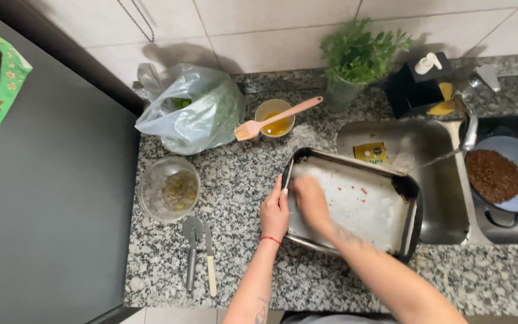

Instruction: The person washes a rectangular metal baking tray in a kitchen sink using a sponge and running water. They scrub the interior surface thoroughly, rinse the tray, and then dry it with a cloth before placing it on the countertop.

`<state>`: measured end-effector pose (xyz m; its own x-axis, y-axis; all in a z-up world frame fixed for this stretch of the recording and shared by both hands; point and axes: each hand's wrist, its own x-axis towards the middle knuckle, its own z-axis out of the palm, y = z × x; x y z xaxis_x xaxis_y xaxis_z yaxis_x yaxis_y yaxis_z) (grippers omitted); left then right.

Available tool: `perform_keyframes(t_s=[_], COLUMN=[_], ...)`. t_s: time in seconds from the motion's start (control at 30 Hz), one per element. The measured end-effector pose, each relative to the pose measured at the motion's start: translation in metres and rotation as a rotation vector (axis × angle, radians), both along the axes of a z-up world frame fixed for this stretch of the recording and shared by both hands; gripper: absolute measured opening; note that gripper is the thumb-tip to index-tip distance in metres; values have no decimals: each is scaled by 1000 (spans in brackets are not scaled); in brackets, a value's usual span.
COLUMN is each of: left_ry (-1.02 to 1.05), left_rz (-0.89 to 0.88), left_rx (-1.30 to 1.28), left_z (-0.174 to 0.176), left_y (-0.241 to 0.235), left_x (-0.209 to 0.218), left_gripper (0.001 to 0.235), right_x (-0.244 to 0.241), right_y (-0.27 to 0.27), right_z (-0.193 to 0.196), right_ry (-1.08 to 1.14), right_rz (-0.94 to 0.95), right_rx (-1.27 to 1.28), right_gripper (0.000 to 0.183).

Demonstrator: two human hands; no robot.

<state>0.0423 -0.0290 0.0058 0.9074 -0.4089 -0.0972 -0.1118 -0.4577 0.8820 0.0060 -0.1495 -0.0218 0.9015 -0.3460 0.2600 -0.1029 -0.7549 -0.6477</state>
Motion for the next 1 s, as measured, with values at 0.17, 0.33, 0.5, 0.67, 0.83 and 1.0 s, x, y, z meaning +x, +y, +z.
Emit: perform_keyframes(t_s=[0.17,0.33,0.5,0.67,0.83,1.0], left_ry=[52,-25,-91,-43,-100,7], left_rz=[-12,-3,-7,3,4,-19], left_rx=[18,-6,18,-24,5,-12], left_z=[-2,-4,-23,-10,-17,5], left_y=[2,2,-1,-4,-4,-1], left_x=[0,-4,5,5,5,2], left_gripper=[41,41,41,41,42,42], right_x=[8,16,-5,37,1,41], right_y=[-22,-21,-6,-36,-4,-59], right_z=[-16,-33,-28,-22,-11,-37], right_ry=[96,7,146,72,125,34], right_rz=[49,-153,127,-115,27,-103], right_rx=[-173,-225,-211,-245,-120,-232], right_gripper=[9,7,8,5,6,7])
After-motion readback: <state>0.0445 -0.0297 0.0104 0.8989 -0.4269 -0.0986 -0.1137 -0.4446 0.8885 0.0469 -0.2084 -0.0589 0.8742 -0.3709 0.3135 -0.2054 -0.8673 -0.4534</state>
